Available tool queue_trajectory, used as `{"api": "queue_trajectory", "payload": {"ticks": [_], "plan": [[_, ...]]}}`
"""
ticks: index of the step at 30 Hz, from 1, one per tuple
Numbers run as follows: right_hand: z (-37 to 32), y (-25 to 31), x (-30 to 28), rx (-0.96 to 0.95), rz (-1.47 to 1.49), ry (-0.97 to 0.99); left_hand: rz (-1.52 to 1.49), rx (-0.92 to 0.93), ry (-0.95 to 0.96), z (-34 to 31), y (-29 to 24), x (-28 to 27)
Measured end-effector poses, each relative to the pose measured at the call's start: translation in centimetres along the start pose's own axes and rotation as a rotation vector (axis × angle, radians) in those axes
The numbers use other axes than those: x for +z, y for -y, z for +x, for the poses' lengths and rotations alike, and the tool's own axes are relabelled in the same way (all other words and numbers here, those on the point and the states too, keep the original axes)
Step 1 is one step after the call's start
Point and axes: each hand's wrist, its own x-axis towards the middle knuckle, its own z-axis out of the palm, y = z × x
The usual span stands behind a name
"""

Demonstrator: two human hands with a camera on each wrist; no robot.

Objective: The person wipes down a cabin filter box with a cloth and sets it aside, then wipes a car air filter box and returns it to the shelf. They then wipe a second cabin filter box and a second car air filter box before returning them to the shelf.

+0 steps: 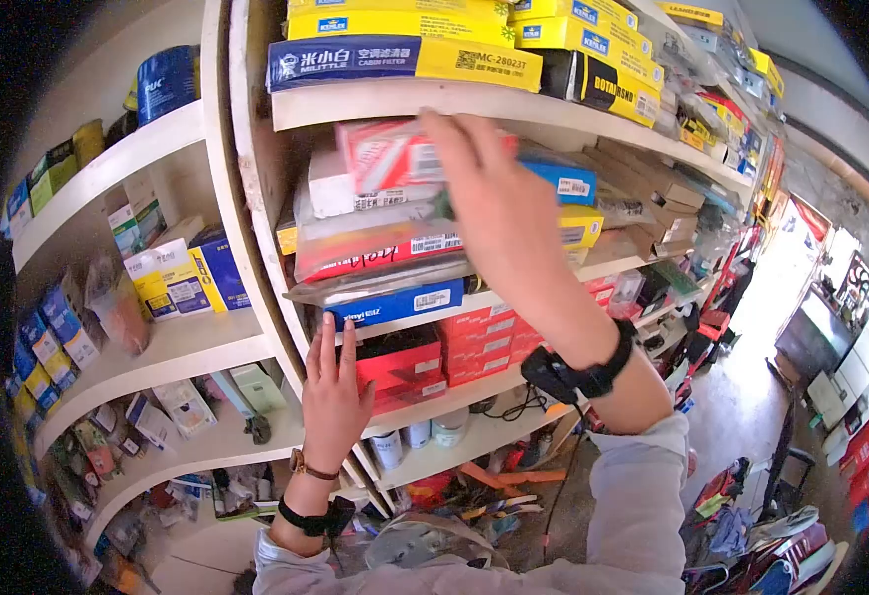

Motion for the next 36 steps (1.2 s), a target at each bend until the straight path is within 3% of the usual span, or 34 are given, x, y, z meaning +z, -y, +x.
{"api": "queue_trajectory", "payload": {"ticks": [5,7,8,9,11,13,15,16,19,23,27,36], "plan": [[1.4,-0.9,4.5,-0.116,0.291,0.016,0.013,0.01,0.007,0.1,-0.1,-0.7],[0.9,-1.5,4.3,-0.153,0.473,-0.192,-0.013,0.016,0.014,0.2,-0.1,-1.3],[-0.3,-1.4,4.2,-0.057,0.496,-0.311,-0.046,0.022,0.009,0.2,-0.1,-1.5],[-1.8,-1.7,4.3,-0.063,0.507,-0.309,-0.041,0.011,0.005,0.1,0.1,-1.7],[-4.7,-2.5,4.8,0.0,0.474,-0.378,-0.213,0.081,-0.117,0.1,0.5,-2.2],[-6.3,-2.2,4.9,0.014,0.471,-0.343,-0.255,-0.005,-0.164,0.3,-0.6,-3.7],[-7.4,-2.7,5.5,0.035,0.462,-0.307,0.086,0.161,-0.396,1.5,-1.4,-4.8],[-8.0,-3.2,6.1,0.026,0.446,-0.304,0.114,0.198,-0.441,2.1,-1.7,-4.7],[-8.9,-3.9,6.4,0.013,0.46,-0.293,0.322,0.275,-0.357,4.3,-2.5,-5.5],[-9.3,-4.5,6.3,-0.081,0.397,-0.279,0.356,0.179,-0.238,6.3,-2.6,-4.8],[-9.2,-4.6,7.1,-0.126,0.386,-0.298,0.311,0.149,-0.242,6.3,-1.9,-3.7],[-9.4,-4.5,9.5,0.007,0.507,-0.326,0.275,0.136,-0.244,6.4,-2.2,-3.2]]}}
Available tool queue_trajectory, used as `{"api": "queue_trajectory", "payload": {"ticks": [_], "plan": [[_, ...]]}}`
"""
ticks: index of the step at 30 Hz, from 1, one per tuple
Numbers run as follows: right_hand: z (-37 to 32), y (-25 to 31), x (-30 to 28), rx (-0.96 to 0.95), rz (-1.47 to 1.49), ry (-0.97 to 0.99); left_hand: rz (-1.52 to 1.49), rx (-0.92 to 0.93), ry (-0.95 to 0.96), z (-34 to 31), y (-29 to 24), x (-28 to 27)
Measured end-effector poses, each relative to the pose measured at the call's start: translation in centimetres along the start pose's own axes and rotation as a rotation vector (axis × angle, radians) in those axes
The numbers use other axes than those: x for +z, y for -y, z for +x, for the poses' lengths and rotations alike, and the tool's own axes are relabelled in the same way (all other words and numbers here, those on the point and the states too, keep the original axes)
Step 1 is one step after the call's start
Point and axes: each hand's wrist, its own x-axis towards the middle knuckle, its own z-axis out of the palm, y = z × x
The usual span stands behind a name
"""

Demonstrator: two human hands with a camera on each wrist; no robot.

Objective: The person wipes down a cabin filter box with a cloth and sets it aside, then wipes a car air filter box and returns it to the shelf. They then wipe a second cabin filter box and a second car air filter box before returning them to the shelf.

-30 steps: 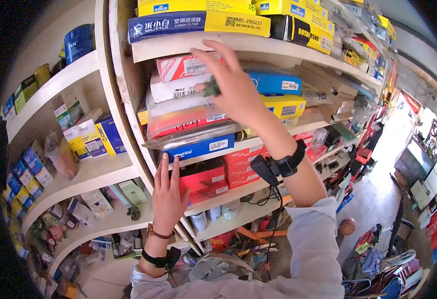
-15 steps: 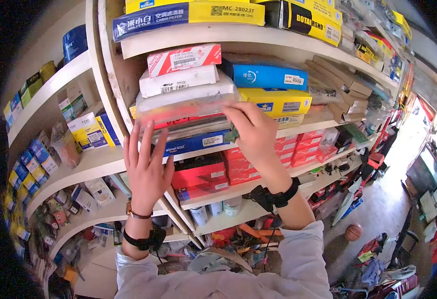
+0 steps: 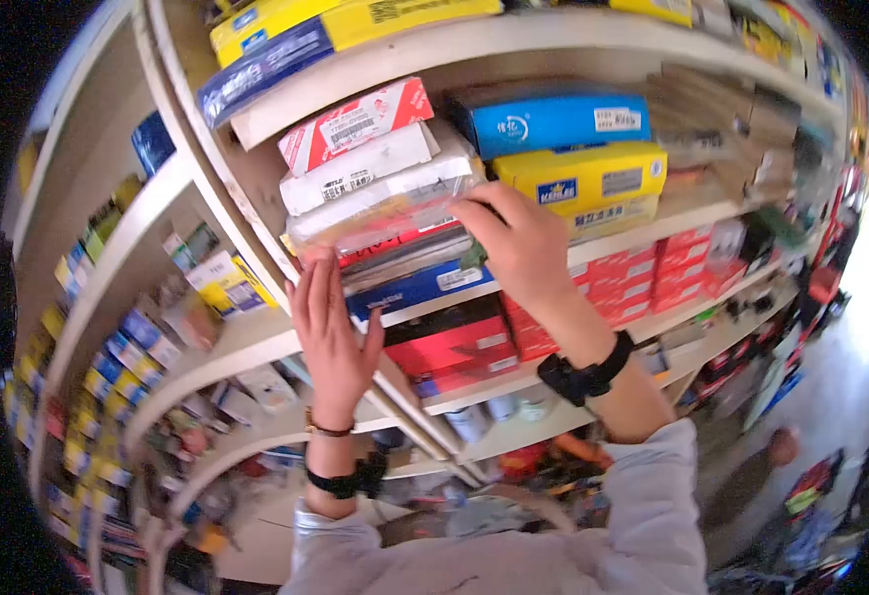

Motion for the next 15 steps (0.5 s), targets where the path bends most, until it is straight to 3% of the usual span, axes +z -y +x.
{"api": "queue_trajectory", "payload": {"ticks": [5,15], "plan": [[-0.6,0.5,0.1,0.105,0.021,-0.09,0.0,0.053,-0.014,-0.3,-0.3,0.1],[-1.3,1.2,-0.4,0.036,-0.01,-0.147,-0.052,0.095,-0.024,-0.9,-0.8,-0.1]]}}
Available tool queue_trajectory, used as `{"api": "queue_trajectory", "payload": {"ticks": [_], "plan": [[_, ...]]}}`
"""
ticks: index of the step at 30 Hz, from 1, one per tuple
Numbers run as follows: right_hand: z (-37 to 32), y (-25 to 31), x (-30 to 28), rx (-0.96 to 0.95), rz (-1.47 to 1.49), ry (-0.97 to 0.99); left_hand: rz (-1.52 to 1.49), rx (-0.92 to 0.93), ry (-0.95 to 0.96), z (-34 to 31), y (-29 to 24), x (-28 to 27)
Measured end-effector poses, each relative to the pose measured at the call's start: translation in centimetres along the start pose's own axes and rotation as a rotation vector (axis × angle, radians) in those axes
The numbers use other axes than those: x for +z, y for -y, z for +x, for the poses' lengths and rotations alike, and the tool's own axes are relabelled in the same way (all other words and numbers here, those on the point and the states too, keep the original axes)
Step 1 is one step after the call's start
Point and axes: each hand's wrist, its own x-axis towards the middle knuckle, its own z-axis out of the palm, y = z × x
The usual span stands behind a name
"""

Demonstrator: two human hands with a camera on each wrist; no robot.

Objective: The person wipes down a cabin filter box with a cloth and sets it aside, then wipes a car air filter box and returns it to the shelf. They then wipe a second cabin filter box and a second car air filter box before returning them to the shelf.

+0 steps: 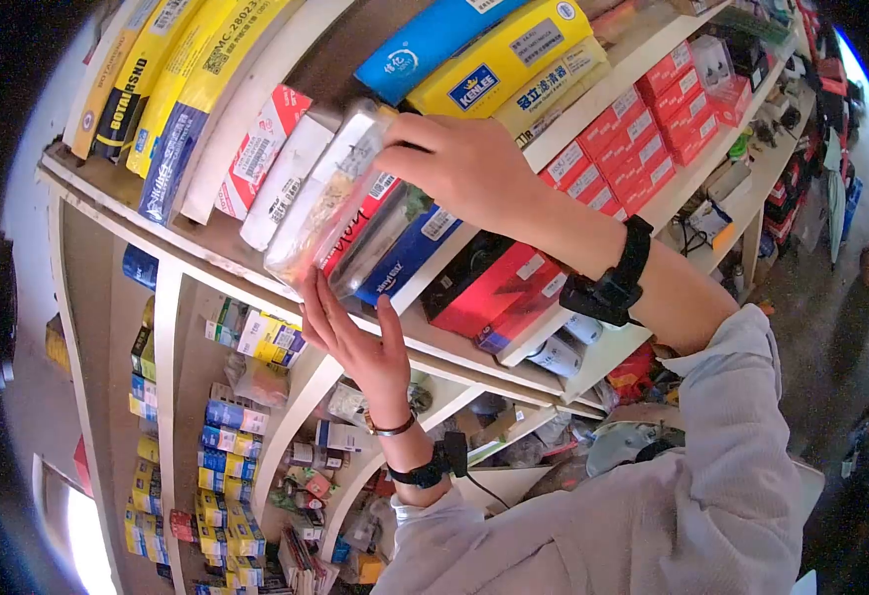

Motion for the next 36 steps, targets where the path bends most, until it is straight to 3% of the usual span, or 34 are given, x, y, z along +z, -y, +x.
{"api": "queue_trajectory", "payload": {"ticks": [13,18,22,24,25,27,29,34,36], "plan": [[0.1,2.1,-1.8,0.134,0.011,0.066,-0.093,-0.036,-0.022,-0.8,-0.9,-1.1],[-3.4,4.1,-5.4,0.326,0.115,0.18,-0.19,-0.088,0.031,-4.1,-1.4,-1.2],[-11.7,7.2,-10.1,0.43,0.239,0.536,-0.476,-0.062,0.343,-10.1,-3.1,-0.4],[-17.3,8.4,-13.0,0.492,0.197,0.805,-0.594,-0.025,0.483,-14.3,-3.9,1.1],[-18.1,9.2,-14.7,0.639,0.238,0.962,-0.658,0.003,0.55,-15.7,-4.4,1.2],[-21.9,9.5,-17.4,0.701,0.36,0.995,-0.722,0.015,0.59,-18.4,-5.1,1.5],[-21.5,11.5,-19.5,0.937,0.383,0.973,-0.97,-0.012,0.82,-20.7,-5.7,2.1],[-22.3,13.2,-20.1,1.089,0.416,0.868,-1.176,-0.031,0.981,-22.1,-10.8,3.6],[-21.5,13.9,-19.5,1.285,0.568,0.704,-1.436,-0.386,1.158,-22.8,-13.4,4.2]]}}
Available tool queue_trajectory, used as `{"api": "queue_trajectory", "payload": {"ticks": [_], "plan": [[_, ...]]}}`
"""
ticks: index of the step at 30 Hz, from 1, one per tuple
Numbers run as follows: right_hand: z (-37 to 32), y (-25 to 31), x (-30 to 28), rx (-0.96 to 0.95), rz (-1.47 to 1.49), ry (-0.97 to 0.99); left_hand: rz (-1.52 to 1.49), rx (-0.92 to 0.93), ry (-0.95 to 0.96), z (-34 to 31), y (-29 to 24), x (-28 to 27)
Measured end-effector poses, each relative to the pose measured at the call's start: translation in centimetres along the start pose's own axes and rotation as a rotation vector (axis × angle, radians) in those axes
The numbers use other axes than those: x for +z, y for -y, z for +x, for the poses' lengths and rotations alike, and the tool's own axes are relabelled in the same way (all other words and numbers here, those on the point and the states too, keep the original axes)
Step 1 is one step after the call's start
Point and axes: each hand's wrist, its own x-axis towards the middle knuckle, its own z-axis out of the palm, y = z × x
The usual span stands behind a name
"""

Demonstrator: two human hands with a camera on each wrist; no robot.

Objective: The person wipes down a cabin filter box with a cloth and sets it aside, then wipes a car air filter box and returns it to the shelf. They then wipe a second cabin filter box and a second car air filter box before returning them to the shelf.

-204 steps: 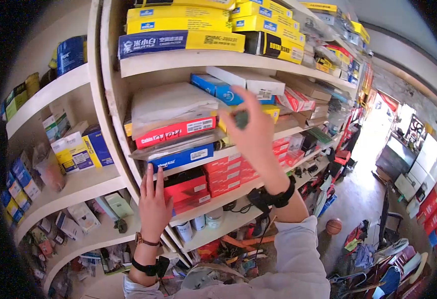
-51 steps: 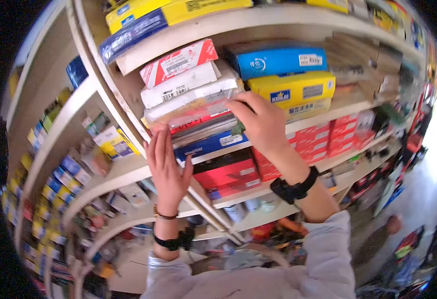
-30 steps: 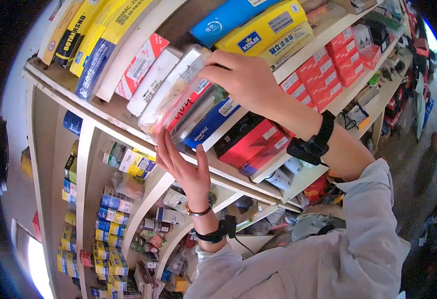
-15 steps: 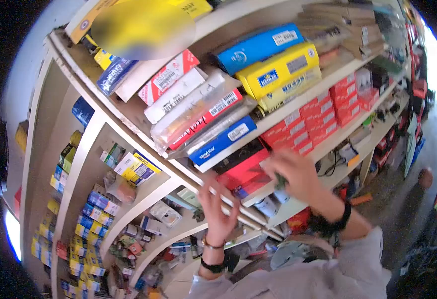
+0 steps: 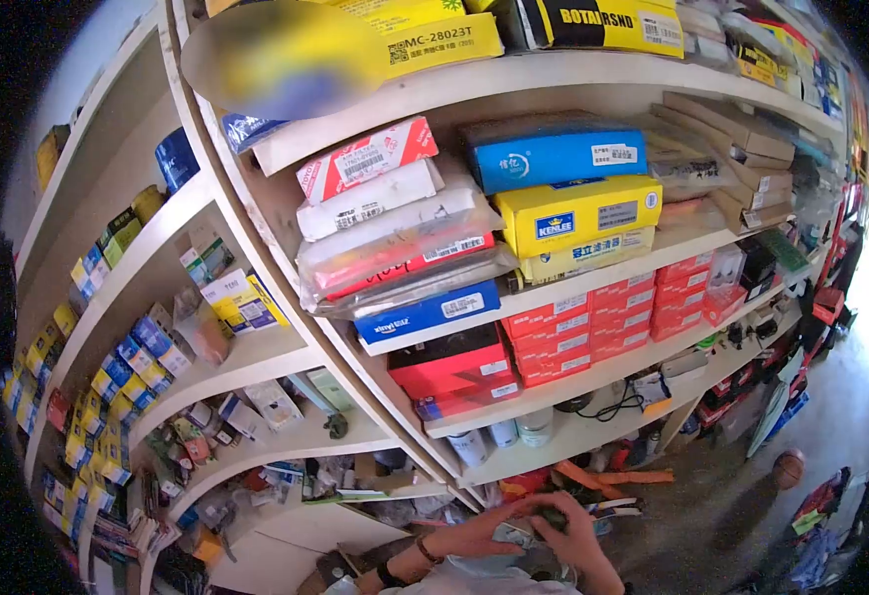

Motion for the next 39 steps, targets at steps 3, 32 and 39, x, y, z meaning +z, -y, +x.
{"api": "queue_trajectory", "payload": {"ticks": [3,32,39], "plan": [[0.0,-0.5,-0.6,0.135,0.269,0.01,0.015,-0.007,-0.155,1.5,-0.7,1.9],[-7.7,-6.2,-5.0,0.31,0.454,0.286,-0.479,-0.271,-0.215,-1.4,-3.4,6.5],[-12.2,-5.1,-1.4,0.401,0.135,0.444,-0.613,-0.514,-0.574,-9.4,-0.6,7.1]]}}
